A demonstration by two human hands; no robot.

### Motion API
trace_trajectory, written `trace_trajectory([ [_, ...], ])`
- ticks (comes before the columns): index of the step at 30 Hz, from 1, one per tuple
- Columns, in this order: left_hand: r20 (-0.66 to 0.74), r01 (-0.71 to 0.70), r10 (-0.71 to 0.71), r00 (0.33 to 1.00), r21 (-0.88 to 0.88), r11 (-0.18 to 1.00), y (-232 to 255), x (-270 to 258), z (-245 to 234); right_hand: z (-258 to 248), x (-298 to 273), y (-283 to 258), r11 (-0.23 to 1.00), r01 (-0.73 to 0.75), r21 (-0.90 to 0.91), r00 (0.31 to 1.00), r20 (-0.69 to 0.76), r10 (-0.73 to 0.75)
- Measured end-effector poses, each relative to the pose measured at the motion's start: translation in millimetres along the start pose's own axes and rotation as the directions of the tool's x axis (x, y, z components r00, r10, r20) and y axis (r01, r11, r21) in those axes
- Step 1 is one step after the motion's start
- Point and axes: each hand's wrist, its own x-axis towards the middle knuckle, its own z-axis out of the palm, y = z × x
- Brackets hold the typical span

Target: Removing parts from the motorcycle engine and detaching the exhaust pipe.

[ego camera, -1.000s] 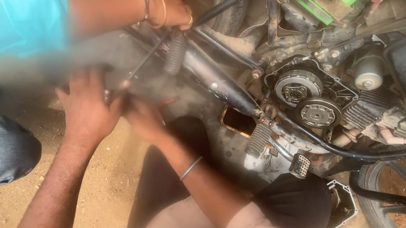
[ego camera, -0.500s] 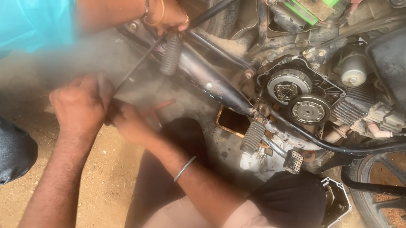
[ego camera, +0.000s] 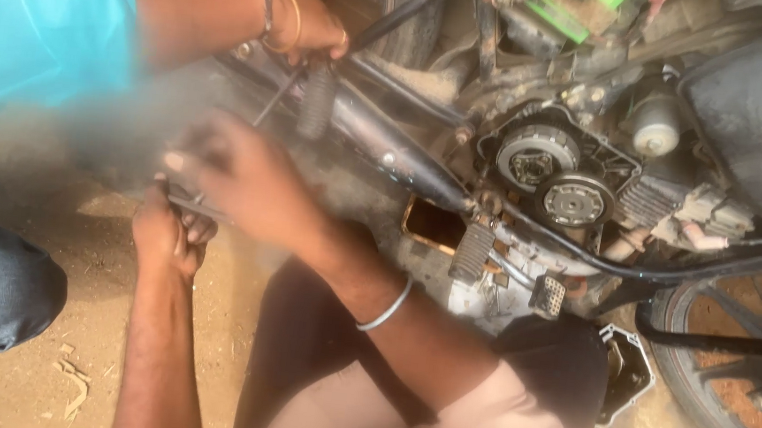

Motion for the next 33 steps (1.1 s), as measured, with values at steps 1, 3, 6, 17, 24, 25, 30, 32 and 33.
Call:
trace_trajectory([
  [1, -0.006, 0.017, -0.017, 1.000, 0.008, 1.000, -4, -3, -6, 2, -1, 18, 1.000, -0.018, 0.005, 1.000, -0.005, 0.018],
  [3, 0.041, -0.079, 0.080, 0.996, -0.032, 0.996, -3, 0, -8, 4, 6, 46, 0.919, 0.358, -0.167, 0.916, -0.127, -0.380],
  [6, 0.028, -0.190, 0.188, 0.982, 0.102, 0.976, -3, 17, -19, 9, 13, 79, 0.827, -0.131, 0.546, 0.879, -0.322, 0.351],
  [17, 0.735, -0.464, 0.669, 0.112, 0.634, -0.618, -11, -57, -21, 10, 34, 120, 0.727, -0.320, 0.607, 0.933, 0.068, 0.354],
  [24, 0.334, -0.539, 0.719, 0.610, 0.839, 0.068, 0, -42, -8, 17, 43, 111, 0.575, -0.267, 0.773, 0.949, 0.107, 0.297],
  [25, 0.337, -0.543, 0.719, 0.607, 0.837, 0.066, 3, -43, -7, 17, 44, 116, 0.576, -0.263, 0.774, 0.950, 0.104, 0.294],
  [30, 0.431, -0.735, 0.778, 0.457, 0.676, 0.058, 0, -65, -15, 13, 35, 125, 0.609, -0.174, 0.774, 0.975, 0.048, 0.218],
  [32, 0.469, -0.747, 0.777, 0.420, 0.664, 0.002, 11, -54, -18, 11, 43, 128, 0.582, -0.142, 0.801, 0.982, 0.040, 0.184],
  [33, 0.505, -0.752, 0.773, 0.385, 0.657, -0.054, 16, -50, -22, 11, 46, 130, 0.548, -0.116, 0.828, 0.987, 0.036, 0.154],
])
